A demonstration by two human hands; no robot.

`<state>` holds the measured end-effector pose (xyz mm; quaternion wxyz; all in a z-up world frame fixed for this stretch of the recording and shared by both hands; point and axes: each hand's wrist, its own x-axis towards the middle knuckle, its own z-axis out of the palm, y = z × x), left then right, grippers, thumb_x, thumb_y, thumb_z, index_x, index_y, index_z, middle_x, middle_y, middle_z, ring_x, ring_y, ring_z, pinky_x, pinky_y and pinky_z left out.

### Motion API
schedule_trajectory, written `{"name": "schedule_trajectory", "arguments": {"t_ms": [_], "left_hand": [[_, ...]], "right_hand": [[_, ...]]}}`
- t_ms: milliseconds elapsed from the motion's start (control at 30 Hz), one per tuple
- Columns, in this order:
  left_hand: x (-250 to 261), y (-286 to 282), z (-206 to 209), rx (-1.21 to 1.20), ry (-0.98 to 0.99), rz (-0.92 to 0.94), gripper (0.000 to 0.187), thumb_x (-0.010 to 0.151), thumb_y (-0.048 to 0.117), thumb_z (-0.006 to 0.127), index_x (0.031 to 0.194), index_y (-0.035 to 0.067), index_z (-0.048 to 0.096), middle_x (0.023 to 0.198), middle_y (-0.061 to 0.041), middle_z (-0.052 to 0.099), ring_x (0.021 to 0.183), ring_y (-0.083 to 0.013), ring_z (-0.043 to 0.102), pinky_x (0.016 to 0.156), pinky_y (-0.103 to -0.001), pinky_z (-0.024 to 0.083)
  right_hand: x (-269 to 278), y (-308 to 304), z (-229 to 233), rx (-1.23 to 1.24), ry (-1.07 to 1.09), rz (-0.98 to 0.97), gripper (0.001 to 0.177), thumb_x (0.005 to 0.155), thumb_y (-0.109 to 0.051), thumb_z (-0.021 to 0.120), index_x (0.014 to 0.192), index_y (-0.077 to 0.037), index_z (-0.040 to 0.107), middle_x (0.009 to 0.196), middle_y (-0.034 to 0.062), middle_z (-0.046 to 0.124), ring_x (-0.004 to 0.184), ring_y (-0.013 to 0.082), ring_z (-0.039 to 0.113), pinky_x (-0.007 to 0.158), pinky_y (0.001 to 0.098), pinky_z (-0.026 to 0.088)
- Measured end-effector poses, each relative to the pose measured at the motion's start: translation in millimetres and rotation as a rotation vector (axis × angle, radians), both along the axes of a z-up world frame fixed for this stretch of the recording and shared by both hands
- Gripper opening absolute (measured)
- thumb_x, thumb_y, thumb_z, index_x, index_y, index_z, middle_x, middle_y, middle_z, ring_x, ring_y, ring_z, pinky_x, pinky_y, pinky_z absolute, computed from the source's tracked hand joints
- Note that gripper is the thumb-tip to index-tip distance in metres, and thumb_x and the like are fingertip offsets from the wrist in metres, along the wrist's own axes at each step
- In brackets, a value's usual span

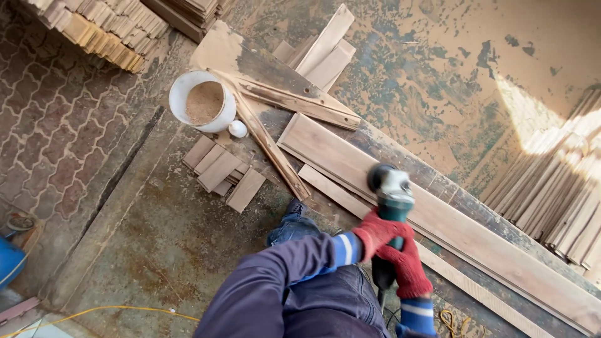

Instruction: Sanding wooden boards using an angle grinder with a sanding disc.

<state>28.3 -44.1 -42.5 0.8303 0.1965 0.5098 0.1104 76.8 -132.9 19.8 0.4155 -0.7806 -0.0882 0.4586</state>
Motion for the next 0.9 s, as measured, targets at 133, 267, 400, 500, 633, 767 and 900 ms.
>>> {"name": "schedule_trajectory", "arguments": {"t_ms": [133,267,400,500,633,767,900], "left_hand": [[38,-43,-17,0.021,0.057,-0.261,0.055,0.053,0.013,0.093,0.104,0.011,0.073,0.081,-0.015,0.072,0.080,-0.0320,0.074,0.065,-0.049,0.065],[36,-35,6,-0.003,0.062,-0.340,0.061,0.053,0.016,0.089,0.111,0.011,0.070,0.086,-0.014,0.072,0.088,-0.0316,0.074,0.074,-0.049,0.063],[9,-3,14,0.038,0.130,-0.281,0.061,0.053,0.021,0.090,0.110,0.011,0.073,0.087,-0.013,0.074,0.091,-0.0331,0.074,0.079,-0.048,0.063],[-22,34,-4,-0.026,0.108,-0.075,0.053,0.058,0.015,0.093,0.107,0.013,0.075,0.083,-0.016,0.073,0.082,-0.0351,0.075,0.063,-0.054,0.066],[-59,94,-6,-0.018,0.097,0.079,0.053,0.057,0.012,0.097,0.106,0.014,0.076,0.083,-0.017,0.073,0.079,-0.0347,0.074,0.062,-0.053,0.067],[-91,142,-12,0.027,0.139,0.217,0.050,0.061,0.014,0.098,0.106,0.012,0.076,0.083,-0.017,0.074,0.076,-0.0329,0.073,0.060,-0.054,0.068],[-106,156,-31,0.062,0.163,0.288,0.052,0.061,0.010,0.097,0.107,0.007,0.074,0.084,-0.018,0.073,0.078,-0.0340,0.073,0.062,-0.059,0.066]], "right_hand": [[24,-70,-44,-0.099,-0.064,-0.132,0.073,0.055,-0.013,0.084,0.125,-0.008,0.066,0.103,0.0217,0.063,0.092,0.0379,0.059,0.080,0.0524,0.046],[23,-81,-50,-0.062,-0.050,-0.238,0.075,0.049,-0.008,0.085,0.121,-0.014,0.065,0.102,0.0171,0.064,0.090,0.0334,0.059,0.080,0.0476,0.049],[1,-29,-26,-0.066,-0.042,-0.114,0.068,0.049,-0.007,0.084,0.115,-0.014,0.069,0.100,0.0152,0.063,0.090,0.0310,0.058,0.081,0.0449,0.049],[-14,28,-14,-0.078,0.029,0.005,0.062,0.048,-0.010,0.087,0.108,-0.011,0.071,0.094,0.0152,0.065,0.085,0.0328,0.063,0.078,0.0444,0.052],[-45,122,14,-0.049,0.019,0.177,0.069,0.041,-0.018,0.091,0.108,-0.012,0.074,0.098,0.0171,0.066,0.090,0.0329,0.063,0.082,0.0466,0.052],[-68,184,27,-0.131,0.016,0.380,0.081,0.048,-0.030,0.093,0.126,-0.022,0.070,0.103,0.0162,0.070,0.097,0.0349,0.068,0.088,0.0480,0.053],[-69,199,12,-0.108,0.048,0.496,0.103,0.050,-0.036,0.093,0.146,-0.026,0.058,0.113,0.0192,0.069,0.107,0.0373,0.068,0.093,0.0485,0.051]]}}
